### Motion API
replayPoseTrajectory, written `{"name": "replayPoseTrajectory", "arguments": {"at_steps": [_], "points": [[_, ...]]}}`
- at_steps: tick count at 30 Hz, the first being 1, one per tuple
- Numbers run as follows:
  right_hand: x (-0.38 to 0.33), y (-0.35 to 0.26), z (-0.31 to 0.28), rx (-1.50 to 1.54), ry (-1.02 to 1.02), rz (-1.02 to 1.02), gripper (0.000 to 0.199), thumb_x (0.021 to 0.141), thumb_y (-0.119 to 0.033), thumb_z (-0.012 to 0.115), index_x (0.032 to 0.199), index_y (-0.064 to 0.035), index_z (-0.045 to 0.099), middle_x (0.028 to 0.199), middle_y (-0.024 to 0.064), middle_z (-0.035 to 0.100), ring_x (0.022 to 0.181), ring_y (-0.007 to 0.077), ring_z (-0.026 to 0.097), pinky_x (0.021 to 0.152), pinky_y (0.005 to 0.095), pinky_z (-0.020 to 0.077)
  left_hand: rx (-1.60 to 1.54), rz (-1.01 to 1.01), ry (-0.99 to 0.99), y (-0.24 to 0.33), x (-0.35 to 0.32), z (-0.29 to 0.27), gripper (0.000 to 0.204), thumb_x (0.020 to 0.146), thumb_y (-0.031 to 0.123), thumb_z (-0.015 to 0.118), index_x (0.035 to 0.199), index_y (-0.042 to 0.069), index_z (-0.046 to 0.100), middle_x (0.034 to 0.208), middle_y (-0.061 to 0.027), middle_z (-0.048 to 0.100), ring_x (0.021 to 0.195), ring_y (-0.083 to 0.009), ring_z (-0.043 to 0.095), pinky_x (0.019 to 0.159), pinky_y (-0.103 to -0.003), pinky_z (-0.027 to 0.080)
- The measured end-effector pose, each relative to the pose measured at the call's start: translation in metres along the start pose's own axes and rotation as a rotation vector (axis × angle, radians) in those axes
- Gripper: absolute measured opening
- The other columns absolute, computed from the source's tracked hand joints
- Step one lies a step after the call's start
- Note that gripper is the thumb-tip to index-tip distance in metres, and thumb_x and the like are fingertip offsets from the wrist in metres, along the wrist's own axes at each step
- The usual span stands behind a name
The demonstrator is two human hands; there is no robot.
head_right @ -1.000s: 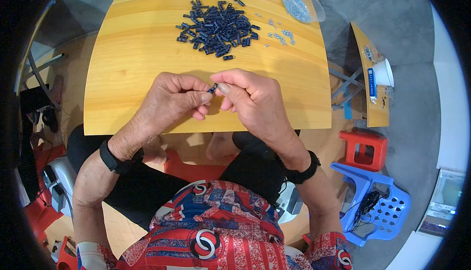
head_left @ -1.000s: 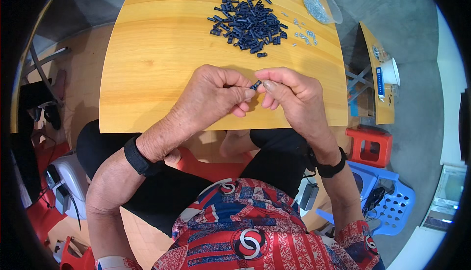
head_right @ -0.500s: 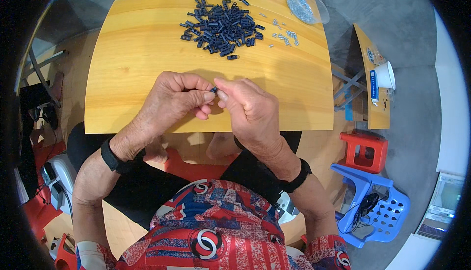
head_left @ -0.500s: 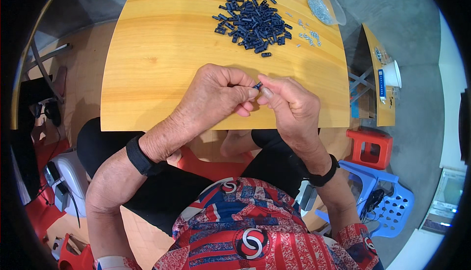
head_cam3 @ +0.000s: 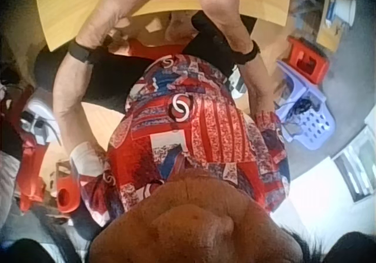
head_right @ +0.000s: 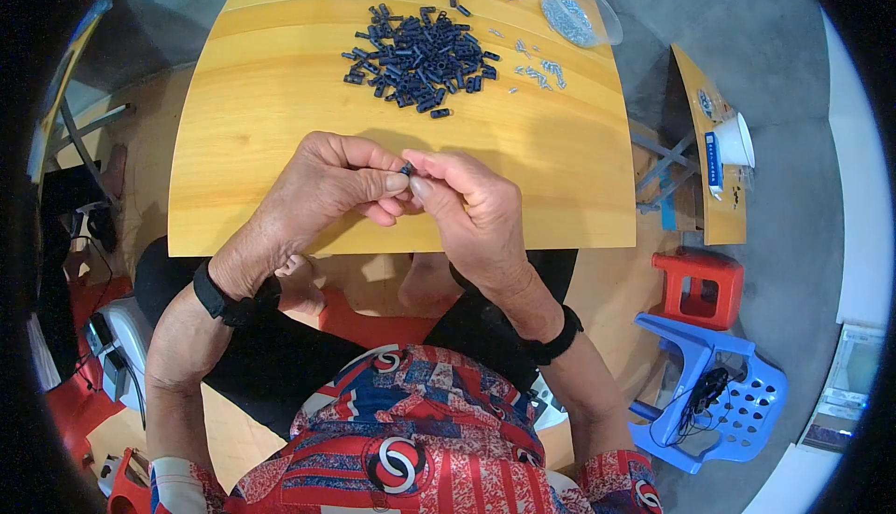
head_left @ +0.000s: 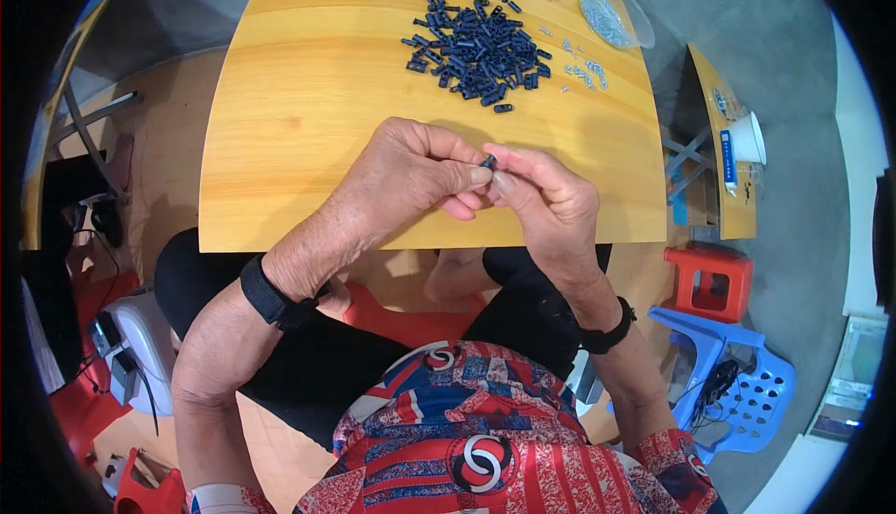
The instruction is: Assembling small blue plastic pins with silver metal clips at a wooden table.
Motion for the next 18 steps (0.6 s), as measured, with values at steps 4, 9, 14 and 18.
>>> {"name": "replayPoseTrajectory", "arguments": {"at_steps": [4,9,14,18], "points": [[-0.004,-0.002,0.001,-0.037,-0.024,-0.011,0.025,0.081,0.0,0.061,0.105,0.002,0.06,0.089,0.0111,0.064,0.079,0.0173,0.065,0.07,0.0255,0.052,0.002,-0.023,-0.006,-0.001,-0.002,0.0,0.018,0.085,0.01,0.062,0.096,-0.004,0.065,0.081,-0.0098,0.067,0.07,-0.0123,0.064,0.065,-0.024,0.055],[-0.003,-0.01,0.004,-0.13,-0.072,-0.056,0.03,0.079,-0.001,0.064,0.109,0.0013,0.058,0.092,0.0117,0.063,0.084,0.018,0.065,0.071,0.0266,0.0528,-0.019,-0.031,-0.026,-0.003,-0.001,-0.001,0.018,0.085,0.011,0.062,0.096,-0.003,0.065,0.082,-0.0098,0.067,0.071,-0.0128,0.064,0.067,-0.025,0.055],[-0.004,-0.012,0.008,-0.178,-0.066,-0.056,0.035,0.078,-0.002,0.065,0.112,0.001,0.056,0.094,0.0125,0.063,0.084,0.0195,0.066,0.072,0.0272,0.053,-0.017,-0.031,-0.03,-0.005,-0.002,-0.003,0.019,0.085,0.011,0.062,0.097,-0.003,0.065,0.083,-0.0099,0.067,0.071,-0.0131,0.064,0.068,-0.025,0.055],[-0.004,-0.014,0.007,-0.282,-0.053,-0.064,0.039,0.077,-0.003,0.067,0.115,0.0006,0.054,0.093,0.0125,0.063,0.084,0.0199,0.066,0.072,0.0279,0.0532,-0.014,-0.049,-0.031,-0.006,-0.002,-0.003,0.019,0.085,0.011,0.062,0.096,-0.003,0.065,0.083,-0.0099,0.067,0.073,-0.0136,0.065,0.07,-0.024,0.054]]}}
Point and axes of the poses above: each hand's wrist, its own x-axis towards the middle knuckle, its own z-axis out of the palm, y = z × x, the point moved 9 cm from there along x, towards the middle knuckle
